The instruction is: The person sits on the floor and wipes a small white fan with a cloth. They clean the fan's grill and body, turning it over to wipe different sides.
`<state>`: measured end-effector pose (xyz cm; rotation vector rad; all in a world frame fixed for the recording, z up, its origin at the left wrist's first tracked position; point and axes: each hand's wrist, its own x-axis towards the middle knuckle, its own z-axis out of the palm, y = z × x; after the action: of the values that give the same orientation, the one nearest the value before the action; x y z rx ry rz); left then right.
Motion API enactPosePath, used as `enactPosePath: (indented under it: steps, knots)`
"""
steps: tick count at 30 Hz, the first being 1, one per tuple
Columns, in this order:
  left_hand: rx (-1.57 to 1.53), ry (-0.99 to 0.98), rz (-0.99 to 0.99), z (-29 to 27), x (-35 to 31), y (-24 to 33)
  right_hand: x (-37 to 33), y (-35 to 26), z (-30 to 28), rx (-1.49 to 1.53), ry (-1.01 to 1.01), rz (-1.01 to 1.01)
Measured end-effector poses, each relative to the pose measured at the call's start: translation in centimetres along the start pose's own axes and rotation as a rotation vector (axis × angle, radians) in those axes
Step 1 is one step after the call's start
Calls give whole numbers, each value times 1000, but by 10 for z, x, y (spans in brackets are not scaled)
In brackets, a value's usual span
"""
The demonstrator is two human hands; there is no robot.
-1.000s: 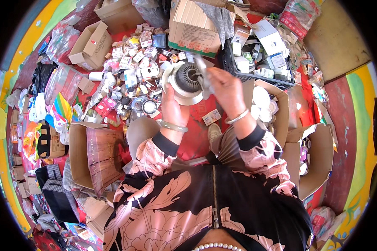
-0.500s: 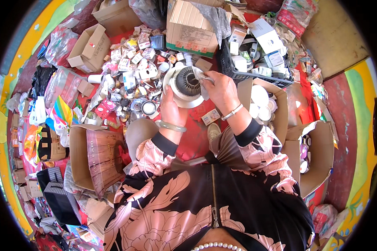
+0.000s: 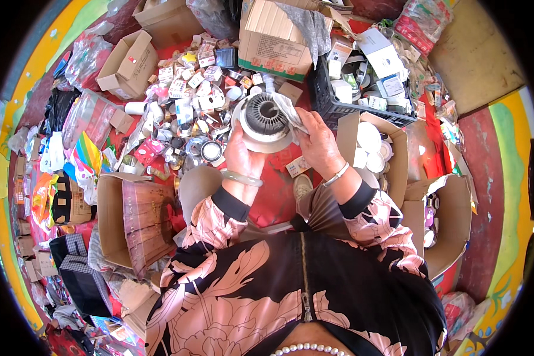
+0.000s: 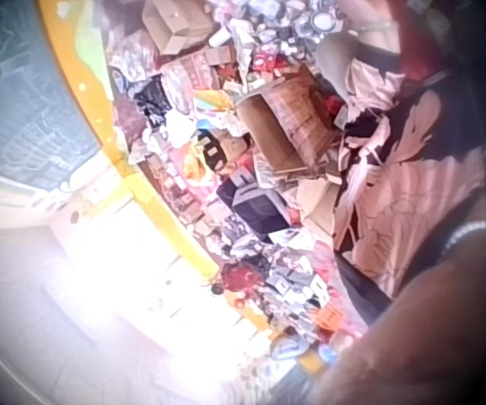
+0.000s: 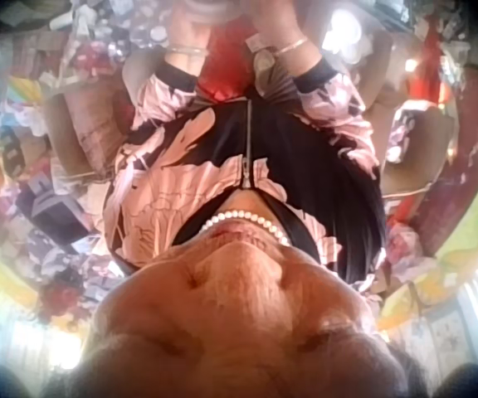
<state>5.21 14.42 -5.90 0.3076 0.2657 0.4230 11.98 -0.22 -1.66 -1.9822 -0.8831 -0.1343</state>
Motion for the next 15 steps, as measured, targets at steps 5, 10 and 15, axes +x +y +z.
enactPosePath:
  steps: [5, 10, 15]
  knots:
    - [-6, -21, -34, 1, 3, 5, 5, 0, -12, -40, -16, 19]
    - [-13, 40, -85, 2, 0, 2, 13, 0, -21, -38, -59, 181]
    - [-34, -36, -48, -5, 5, 2, 9, 13, -36, 1050, -197, 675]
